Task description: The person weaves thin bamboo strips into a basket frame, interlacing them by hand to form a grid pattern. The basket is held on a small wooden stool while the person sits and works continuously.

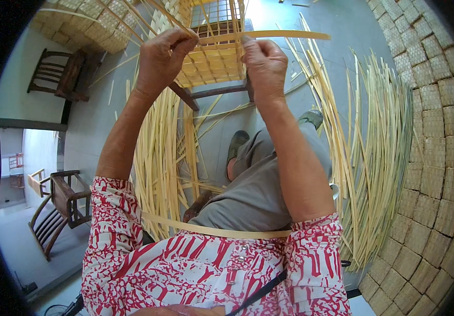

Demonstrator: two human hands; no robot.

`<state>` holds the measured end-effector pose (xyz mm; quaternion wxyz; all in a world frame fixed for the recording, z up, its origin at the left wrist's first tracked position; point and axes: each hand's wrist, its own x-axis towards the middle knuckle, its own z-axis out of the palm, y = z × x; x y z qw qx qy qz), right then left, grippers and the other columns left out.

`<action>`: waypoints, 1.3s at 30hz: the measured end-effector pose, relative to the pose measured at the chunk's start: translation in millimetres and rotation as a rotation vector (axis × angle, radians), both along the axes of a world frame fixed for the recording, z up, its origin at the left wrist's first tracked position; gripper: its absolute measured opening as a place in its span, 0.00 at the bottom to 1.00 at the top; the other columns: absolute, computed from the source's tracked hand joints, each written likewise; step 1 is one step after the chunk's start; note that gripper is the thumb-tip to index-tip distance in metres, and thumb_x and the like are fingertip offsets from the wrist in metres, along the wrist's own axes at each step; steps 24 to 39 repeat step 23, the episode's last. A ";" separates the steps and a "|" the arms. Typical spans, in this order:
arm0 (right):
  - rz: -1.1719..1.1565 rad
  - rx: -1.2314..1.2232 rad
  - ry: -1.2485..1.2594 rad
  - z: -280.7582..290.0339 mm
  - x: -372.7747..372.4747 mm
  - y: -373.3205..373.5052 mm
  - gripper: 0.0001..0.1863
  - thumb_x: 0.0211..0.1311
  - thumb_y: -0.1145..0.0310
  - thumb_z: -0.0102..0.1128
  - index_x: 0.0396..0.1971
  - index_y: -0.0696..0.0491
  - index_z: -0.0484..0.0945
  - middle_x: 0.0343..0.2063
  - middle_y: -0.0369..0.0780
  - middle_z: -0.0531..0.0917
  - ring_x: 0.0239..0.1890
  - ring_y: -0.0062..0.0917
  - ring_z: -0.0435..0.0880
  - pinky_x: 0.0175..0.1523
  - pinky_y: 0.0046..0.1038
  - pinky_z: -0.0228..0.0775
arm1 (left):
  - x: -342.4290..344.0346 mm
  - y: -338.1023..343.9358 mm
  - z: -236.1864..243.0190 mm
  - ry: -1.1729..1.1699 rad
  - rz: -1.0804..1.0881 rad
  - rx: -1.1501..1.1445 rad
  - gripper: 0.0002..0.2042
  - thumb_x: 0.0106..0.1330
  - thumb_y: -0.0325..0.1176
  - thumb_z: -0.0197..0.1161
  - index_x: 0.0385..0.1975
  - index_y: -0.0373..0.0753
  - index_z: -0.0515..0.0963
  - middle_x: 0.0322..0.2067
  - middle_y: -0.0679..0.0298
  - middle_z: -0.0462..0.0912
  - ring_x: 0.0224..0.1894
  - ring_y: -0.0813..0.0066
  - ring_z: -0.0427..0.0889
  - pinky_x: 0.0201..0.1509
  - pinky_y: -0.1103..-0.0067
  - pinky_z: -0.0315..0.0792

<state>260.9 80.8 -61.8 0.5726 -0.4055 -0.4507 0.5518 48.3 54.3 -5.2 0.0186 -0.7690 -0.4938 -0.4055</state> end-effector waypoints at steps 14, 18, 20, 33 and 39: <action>-0.104 0.634 -1.124 24.3 -41.7 -2.8 0.06 0.63 0.66 0.63 0.38 0.43 0.84 0.24 0.42 0.86 0.31 0.40 0.88 0.35 0.43 0.79 | -1.8 -2.5 -6.3 -0.037 -0.105 0.036 0.06 0.66 0.26 0.66 0.40 0.36 0.84 0.32 0.61 0.86 0.33 0.76 0.86 0.36 0.80 0.79; -0.121 0.555 -1.163 26.8 -44.0 -4.6 0.06 0.63 0.65 0.62 0.38 0.42 0.85 0.25 0.43 0.87 0.32 0.42 0.88 0.36 0.43 0.79 | 7.0 0.7 -3.8 -0.028 -0.013 0.071 0.06 0.65 0.28 0.67 0.39 0.36 0.84 0.31 0.60 0.85 0.31 0.73 0.86 0.35 0.79 0.78; -0.123 0.528 -1.207 24.1 -46.6 -1.2 0.07 0.66 0.62 0.60 0.40 0.40 0.85 0.28 0.42 0.87 0.33 0.44 0.87 0.36 0.42 0.78 | 9.6 0.5 -0.6 -0.089 0.012 0.028 0.06 0.66 0.29 0.67 0.39 0.36 0.84 0.32 0.61 0.86 0.32 0.73 0.87 0.35 0.79 0.79; -0.106 0.491 -1.256 28.6 -48.6 1.4 0.07 0.65 0.61 0.62 0.41 0.40 0.85 0.29 0.41 0.87 0.34 0.43 0.87 0.37 0.42 0.78 | 9.1 0.8 -0.2 -0.191 0.018 -0.023 0.06 0.67 0.30 0.67 0.40 0.36 0.84 0.33 0.61 0.87 0.33 0.72 0.88 0.36 0.79 0.79; -0.106 0.491 -1.256 28.6 -48.6 1.4 0.07 0.65 0.61 0.62 0.41 0.40 0.85 0.29 0.41 0.87 0.34 0.43 0.87 0.37 0.42 0.78 | 9.1 0.8 -0.2 -0.191 0.018 -0.023 0.06 0.67 0.30 0.67 0.40 0.36 0.84 0.33 0.61 0.87 0.33 0.72 0.88 0.36 0.79 0.79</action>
